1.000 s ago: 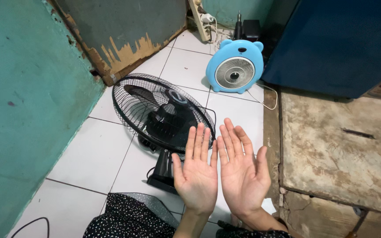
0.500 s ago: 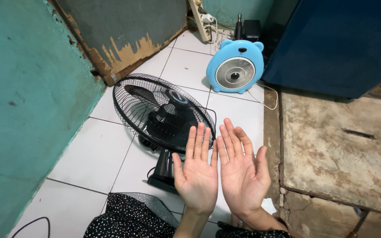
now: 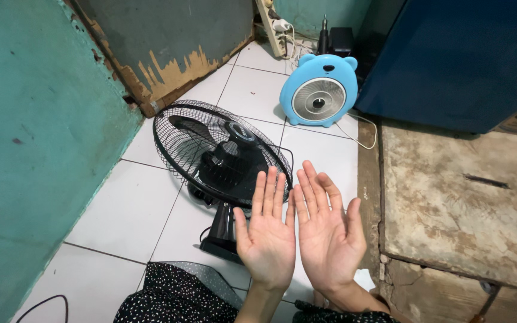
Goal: The person disassembles a black electric fan by removing the front grille, fan blades, and central hub cap. They then wipe the exposed motor housing with a white cloth. The fan remains disassembled at the end of the clip.
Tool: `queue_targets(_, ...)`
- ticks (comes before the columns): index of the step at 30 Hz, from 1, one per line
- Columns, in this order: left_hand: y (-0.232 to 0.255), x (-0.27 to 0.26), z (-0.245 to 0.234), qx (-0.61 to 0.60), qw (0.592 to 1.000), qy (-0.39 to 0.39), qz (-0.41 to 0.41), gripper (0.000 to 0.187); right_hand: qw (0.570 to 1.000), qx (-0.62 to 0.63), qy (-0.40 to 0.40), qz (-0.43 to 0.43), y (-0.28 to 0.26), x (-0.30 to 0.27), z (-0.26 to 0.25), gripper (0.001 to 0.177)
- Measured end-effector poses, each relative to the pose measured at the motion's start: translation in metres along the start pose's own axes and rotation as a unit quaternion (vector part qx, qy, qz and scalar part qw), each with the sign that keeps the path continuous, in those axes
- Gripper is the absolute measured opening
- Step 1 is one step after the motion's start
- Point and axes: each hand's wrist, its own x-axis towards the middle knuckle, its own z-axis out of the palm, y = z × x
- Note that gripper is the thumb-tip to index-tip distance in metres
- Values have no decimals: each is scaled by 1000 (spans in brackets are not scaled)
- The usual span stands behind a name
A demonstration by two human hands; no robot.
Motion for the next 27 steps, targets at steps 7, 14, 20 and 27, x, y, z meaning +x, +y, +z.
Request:
queue_targets(7, 0, 0, -1, -4, 1000, -6, 2, 76, 1000, 3, 1, 1, 0, 0, 1, 59)
queue_targets(14, -1, 0, -2, -11, 1000, -6, 1, 77, 1000, 9, 2, 2, -1, 0, 0, 58)
queue_targets(20, 0, -1, -2, -11, 1000, -6, 1, 77, 1000, 5, 1, 2, -1, -1, 0, 58)
queue_targets(27, 0, -1, -1, -7, 1000, -2, 2, 77, 1000, 8, -2, 3, -1, 0, -1, 58)
